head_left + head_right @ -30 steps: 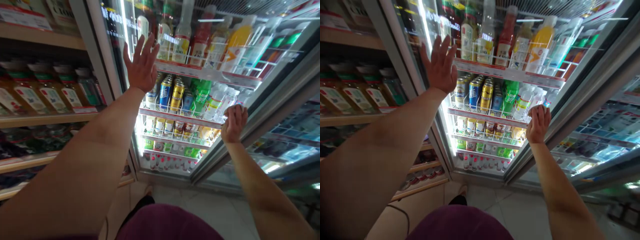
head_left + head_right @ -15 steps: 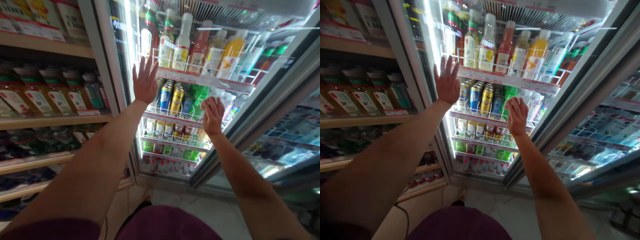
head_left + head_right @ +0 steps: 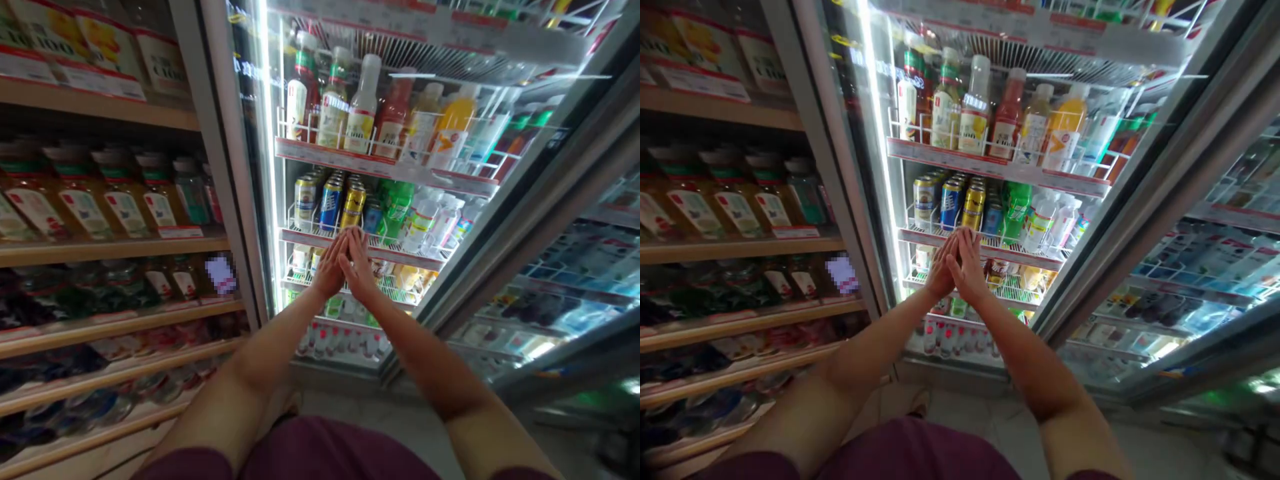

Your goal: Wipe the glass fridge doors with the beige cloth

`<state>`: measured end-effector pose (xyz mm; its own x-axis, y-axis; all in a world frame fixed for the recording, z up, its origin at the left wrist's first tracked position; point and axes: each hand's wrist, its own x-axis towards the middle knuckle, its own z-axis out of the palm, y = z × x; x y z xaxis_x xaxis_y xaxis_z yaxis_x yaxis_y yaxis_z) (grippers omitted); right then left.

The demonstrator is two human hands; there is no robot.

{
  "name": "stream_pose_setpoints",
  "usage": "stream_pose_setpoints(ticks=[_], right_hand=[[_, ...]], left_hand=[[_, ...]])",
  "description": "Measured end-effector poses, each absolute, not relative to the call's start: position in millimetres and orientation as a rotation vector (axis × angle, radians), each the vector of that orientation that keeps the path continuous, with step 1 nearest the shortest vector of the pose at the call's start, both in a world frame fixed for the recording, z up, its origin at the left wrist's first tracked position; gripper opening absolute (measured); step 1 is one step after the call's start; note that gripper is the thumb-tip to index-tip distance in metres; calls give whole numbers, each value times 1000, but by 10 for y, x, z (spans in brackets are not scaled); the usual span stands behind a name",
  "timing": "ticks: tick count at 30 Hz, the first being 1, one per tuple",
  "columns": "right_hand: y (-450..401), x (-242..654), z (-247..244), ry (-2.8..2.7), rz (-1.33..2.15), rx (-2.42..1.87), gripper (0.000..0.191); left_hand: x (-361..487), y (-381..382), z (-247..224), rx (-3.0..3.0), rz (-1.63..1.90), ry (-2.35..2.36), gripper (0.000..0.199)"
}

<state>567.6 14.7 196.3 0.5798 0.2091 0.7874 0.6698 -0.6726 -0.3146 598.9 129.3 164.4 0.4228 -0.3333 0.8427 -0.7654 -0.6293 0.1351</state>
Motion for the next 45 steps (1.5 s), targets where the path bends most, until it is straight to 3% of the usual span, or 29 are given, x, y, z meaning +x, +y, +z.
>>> stream_pose_setpoints(ticks=[4,9,13,17,20,24,26,29,33,35,41,45], right_hand=[[-370,5472,2401,-920,-984,-2396,64],[-1143,5554,2868,-596,-1577,-2687,52],[-1449,5791,2791,-452,-1736,-2745,54],[-1453,5878,2639,-420,-1828,-2729,55],[-1435,5861,2633,-422,-1805,-2741,55],[-1446,5848,2647,-446,-1874,-2705,55],[-1448,5854,2637,-478,-1994,-2656,55],[-1437,5859,2624,-475,-2005,-2650,56],[-1409,5844,2640,-418,-1776,-2723,55],[-1402,5834,2654,-414,-1730,-2732,55],[-1407,5827,2670,-409,-1740,-2742,55],[-1390,5821,2675,-389,-1698,-2747,54]], left_hand=[[6054,1347,1732,2013,1355,-944,53],[6170,1573,1710,1957,1459,-801,32],[6162,1764,1325,1926,1533,-444,39],[6115,1736,969,2007,1440,-470,50],[6255,1741,1107,2040,1441,-457,59],[6563,1993,1513,2084,1493,-458,51],[6608,2136,1495,2065,1520,-429,50],[6464,2207,1082,2039,1535,-308,54],[6241,2127,536,2109,1444,-338,58],[6278,2113,608,2129,1426,-406,57],[6638,2074,1529,2155,1380,-558,56],[6443,1832,1292,2156,1388,-641,55]])
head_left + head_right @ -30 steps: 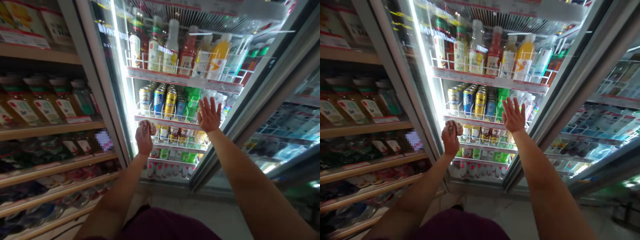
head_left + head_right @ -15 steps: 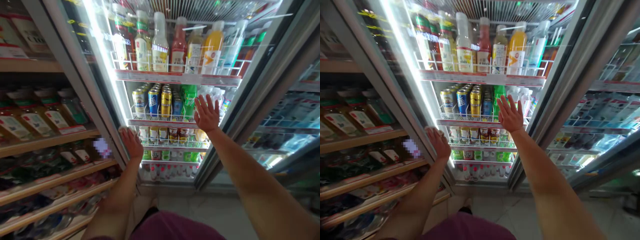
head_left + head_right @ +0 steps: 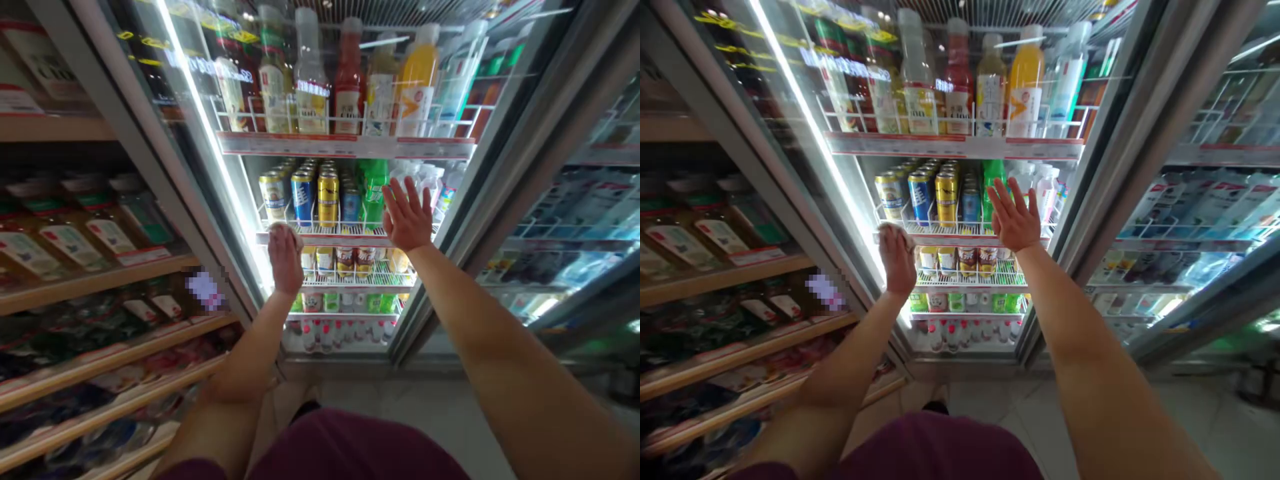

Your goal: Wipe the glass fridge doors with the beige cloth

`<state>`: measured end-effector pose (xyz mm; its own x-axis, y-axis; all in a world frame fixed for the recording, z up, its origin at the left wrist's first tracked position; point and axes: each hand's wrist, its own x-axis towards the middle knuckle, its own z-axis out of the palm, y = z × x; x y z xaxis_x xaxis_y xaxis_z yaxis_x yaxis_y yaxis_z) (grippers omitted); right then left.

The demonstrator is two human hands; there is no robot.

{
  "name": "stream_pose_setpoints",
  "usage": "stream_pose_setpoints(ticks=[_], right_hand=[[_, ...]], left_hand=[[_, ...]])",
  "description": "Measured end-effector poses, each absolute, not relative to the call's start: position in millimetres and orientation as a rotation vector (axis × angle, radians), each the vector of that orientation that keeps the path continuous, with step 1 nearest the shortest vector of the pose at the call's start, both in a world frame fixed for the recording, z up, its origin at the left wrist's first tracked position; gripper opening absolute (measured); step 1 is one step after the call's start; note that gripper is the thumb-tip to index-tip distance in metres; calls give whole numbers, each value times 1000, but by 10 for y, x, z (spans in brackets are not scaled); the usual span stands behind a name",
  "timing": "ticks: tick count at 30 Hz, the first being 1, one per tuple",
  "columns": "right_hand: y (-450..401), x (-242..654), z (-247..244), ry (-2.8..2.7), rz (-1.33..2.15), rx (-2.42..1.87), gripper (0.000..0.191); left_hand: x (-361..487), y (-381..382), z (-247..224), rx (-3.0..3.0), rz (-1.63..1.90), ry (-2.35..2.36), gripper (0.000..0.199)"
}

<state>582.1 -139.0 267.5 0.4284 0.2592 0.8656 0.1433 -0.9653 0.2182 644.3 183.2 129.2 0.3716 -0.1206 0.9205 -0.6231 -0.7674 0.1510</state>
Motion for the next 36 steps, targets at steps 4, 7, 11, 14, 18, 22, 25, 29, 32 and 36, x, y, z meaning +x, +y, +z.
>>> stream_pose_setpoints(ticks=[4,7,11,14,18,22,25,29,32,36], right_hand=[[-1370,5813,2685,349,1578,2572,54],[-1362,5803,2692,327,1553,2578,54],[-1360,5790,2692,294,1531,2583,54],[-1362,5793,2687,292,1535,2575,54],[-1367,5815,2670,289,1561,2537,54],[-1385,5856,2639,328,1626,2476,54],[-1402,5879,2619,356,1701,2401,54],[-1417,5879,2612,347,1703,2364,55],[-1421,5874,2615,337,1698,2362,53],[-1424,5880,2618,336,1708,2356,53]], left_hand=[[6237,1657,821,2231,1334,-868,44],[6348,1629,1072,2243,1362,-830,44],[6557,1519,1766,2143,1474,-692,49],[6491,1372,1747,2140,1515,-781,50],[6213,1223,1124,2174,1500,-1421,53],[6193,1087,1203,2130,1523,-1428,51],[6321,957,1813,2044,1606,-1165,50],[6355,770,2100,2027,1629,-1100,51],[6220,672,1655,2048,1641,-1434,46],[6121,646,1316,2119,1536,-1761,44]])
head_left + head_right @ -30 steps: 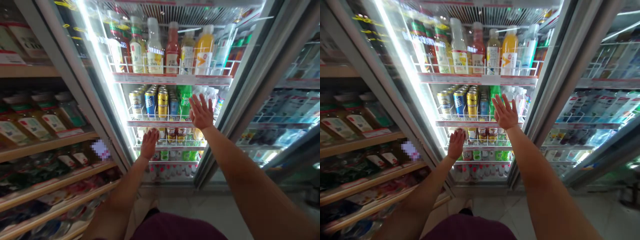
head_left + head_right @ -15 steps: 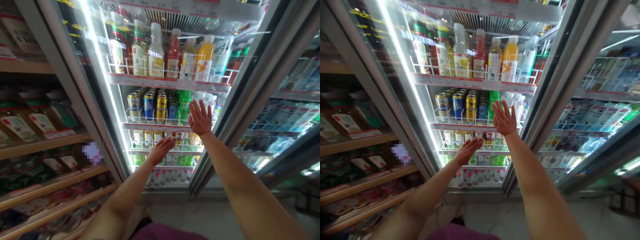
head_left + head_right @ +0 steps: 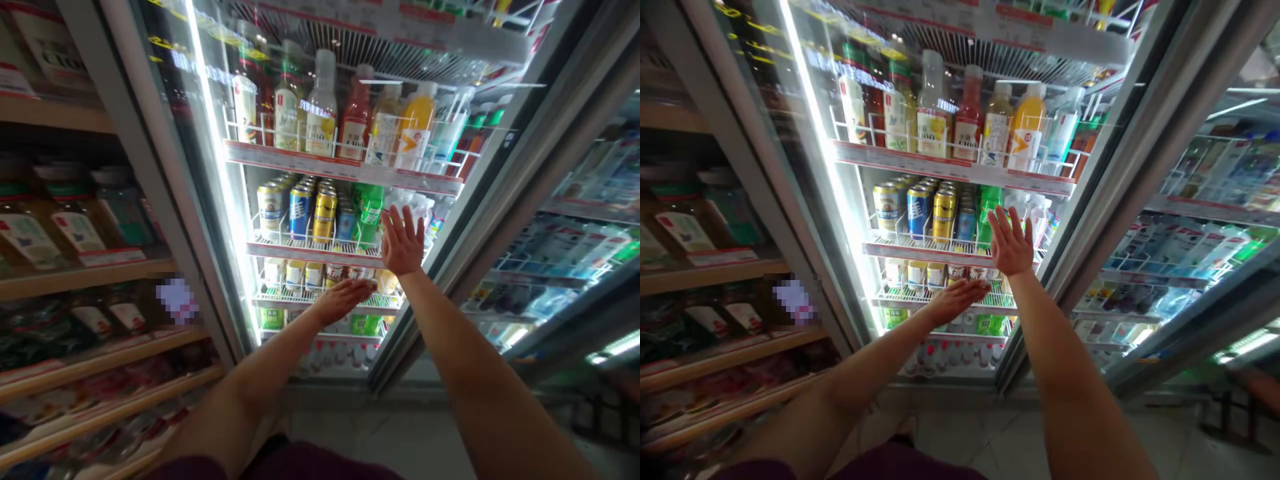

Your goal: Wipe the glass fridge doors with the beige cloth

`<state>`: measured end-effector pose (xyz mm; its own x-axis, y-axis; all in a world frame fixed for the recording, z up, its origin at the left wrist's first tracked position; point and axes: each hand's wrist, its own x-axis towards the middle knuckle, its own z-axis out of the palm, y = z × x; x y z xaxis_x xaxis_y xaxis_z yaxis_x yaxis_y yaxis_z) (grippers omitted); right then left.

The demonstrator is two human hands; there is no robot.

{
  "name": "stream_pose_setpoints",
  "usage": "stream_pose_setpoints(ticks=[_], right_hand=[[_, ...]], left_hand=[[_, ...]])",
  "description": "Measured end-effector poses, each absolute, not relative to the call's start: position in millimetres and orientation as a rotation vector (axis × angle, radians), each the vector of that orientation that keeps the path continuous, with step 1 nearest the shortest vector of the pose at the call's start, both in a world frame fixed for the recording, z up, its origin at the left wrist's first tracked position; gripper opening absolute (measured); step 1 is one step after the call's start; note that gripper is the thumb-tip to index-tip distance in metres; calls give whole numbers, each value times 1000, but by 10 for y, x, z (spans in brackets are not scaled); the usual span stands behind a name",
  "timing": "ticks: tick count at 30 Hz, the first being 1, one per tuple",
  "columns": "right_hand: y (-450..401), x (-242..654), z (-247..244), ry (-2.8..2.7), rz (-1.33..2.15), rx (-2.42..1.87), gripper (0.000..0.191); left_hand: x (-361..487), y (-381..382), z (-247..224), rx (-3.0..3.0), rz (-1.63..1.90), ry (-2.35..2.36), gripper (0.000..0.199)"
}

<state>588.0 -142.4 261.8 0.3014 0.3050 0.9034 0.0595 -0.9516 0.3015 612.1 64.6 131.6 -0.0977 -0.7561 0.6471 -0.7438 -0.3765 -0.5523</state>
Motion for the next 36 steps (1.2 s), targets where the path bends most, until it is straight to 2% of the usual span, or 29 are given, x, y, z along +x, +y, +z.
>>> stream_pose_setpoints(ticks=[5,7,9,14,16,22,25,30,32,36], right_hand=[[-1429,5890,2619,339,1725,2355,53],[-1428,5886,2621,340,1728,2353,53],[-1425,5879,2623,352,1739,2340,53],[-1421,5873,2622,378,1736,2383,53],[-1425,5877,2620,384,1740,2392,53],[-1427,5873,2612,352,1739,2341,54],[-1416,5874,2607,379,1783,2319,55],[-1415,5889,2606,365,1792,2297,52],[-1419,5889,2611,370,1799,2283,52],[-1418,5873,2624,389,1818,2213,53]], left_hand=[[6279,699,2054,-2368,-1828,1474,46],[6317,717,2202,-2446,-1913,1378,47],[6292,728,2070,-2471,-1901,1382,47],[6121,749,1349,-2102,-1666,1787,42],[6113,747,1388,-2127,-1660,1757,42],[6278,740,2176,-2447,-2014,1297,46],[6270,765,1963,-2430,-1938,1344,46],[6148,729,1170,-2182,-1423,1676,47],[6141,678,1165,-2163,-1345,1672,47],[6205,592,1655,-2253,-1514,1572,47]])
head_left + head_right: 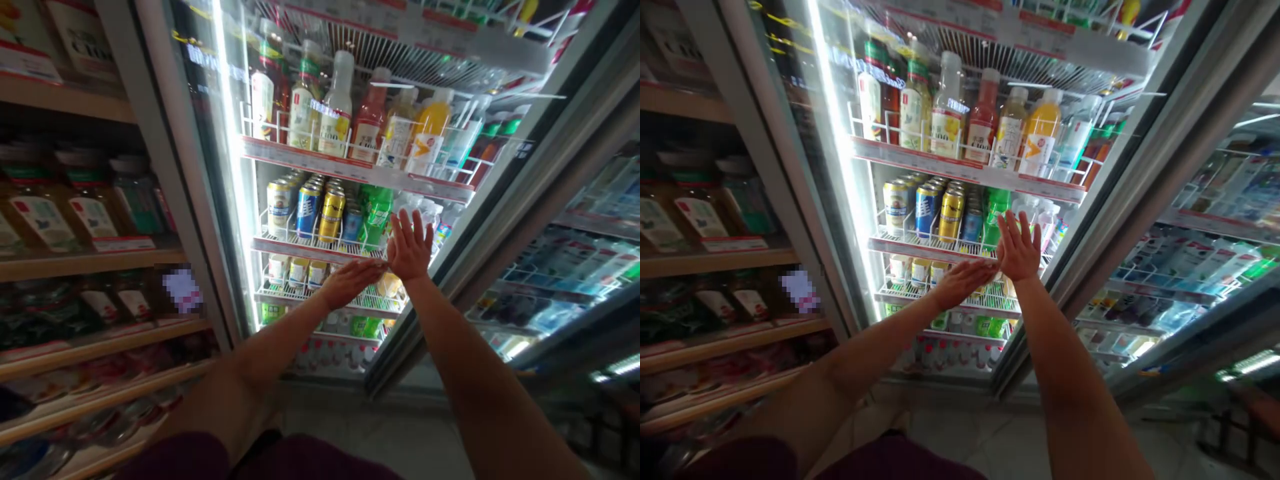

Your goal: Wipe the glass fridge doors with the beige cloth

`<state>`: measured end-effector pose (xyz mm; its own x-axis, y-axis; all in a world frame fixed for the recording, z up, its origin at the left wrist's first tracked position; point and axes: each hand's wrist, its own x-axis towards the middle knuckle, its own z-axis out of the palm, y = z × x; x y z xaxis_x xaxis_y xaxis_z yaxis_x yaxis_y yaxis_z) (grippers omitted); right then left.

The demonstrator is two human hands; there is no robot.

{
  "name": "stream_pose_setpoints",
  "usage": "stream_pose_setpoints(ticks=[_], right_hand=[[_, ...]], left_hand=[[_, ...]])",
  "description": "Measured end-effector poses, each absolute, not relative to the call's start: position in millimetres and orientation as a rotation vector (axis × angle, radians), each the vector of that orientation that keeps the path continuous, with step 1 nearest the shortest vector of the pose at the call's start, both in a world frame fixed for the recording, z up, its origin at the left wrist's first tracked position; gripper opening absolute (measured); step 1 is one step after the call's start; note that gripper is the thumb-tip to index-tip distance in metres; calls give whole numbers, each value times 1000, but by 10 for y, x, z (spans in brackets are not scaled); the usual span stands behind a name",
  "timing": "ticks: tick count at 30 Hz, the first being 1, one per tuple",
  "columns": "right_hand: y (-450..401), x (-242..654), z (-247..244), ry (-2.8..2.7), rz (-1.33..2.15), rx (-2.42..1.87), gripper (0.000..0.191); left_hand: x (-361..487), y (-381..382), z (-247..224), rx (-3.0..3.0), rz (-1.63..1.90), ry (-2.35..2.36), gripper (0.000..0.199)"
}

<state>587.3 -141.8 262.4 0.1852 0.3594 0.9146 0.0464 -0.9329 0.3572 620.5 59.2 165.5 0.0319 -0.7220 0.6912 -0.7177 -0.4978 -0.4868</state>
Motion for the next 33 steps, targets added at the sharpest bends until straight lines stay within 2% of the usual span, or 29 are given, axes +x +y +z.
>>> stream_pose_setpoints(ticks=[3,6,10,13,16,18,21,25,27,31,33], right_hand=[[-1405,5860,2633,406,1840,2146,55],[-1390,5858,2636,407,1868,2116,56],[-1385,5864,2627,410,1880,2116,57],[-1397,5867,2615,424,1873,2145,57],[-1409,5870,2600,429,1861,2195,57],[-1412,5870,2594,437,1855,2227,57],[-1406,5869,2597,439,1866,2222,58],[-1396,5863,2610,448,1893,2149,59],[-1397,5860,2611,441,1893,2138,58],[-1404,5853,2603,408,1867,2164,58],[-1406,5850,2598,409,1863,2163,59]], left_hand=[[6235,633,1870,-2326,-1752,1421,44],[6201,789,1680,-2310,-1877,1378,41],[6196,1075,1455,-2187,-1803,1514,42],[6309,1247,1812,-2262,-1852,1437,47],[6441,1338,2341,-2387,-2101,1191,51],[6466,1360,2476,-2417,-2204,1094,52],[6376,1376,2198,-2438,-2163,1168,54],[6281,1472,1765,-2364,-1921,1403,55],[6347,1583,1903,-2412,-1939,1335,53],[6593,1880,2528,-2558,-2199,974,51],[6652,2002,2604,-2591,-2230,892,51]])
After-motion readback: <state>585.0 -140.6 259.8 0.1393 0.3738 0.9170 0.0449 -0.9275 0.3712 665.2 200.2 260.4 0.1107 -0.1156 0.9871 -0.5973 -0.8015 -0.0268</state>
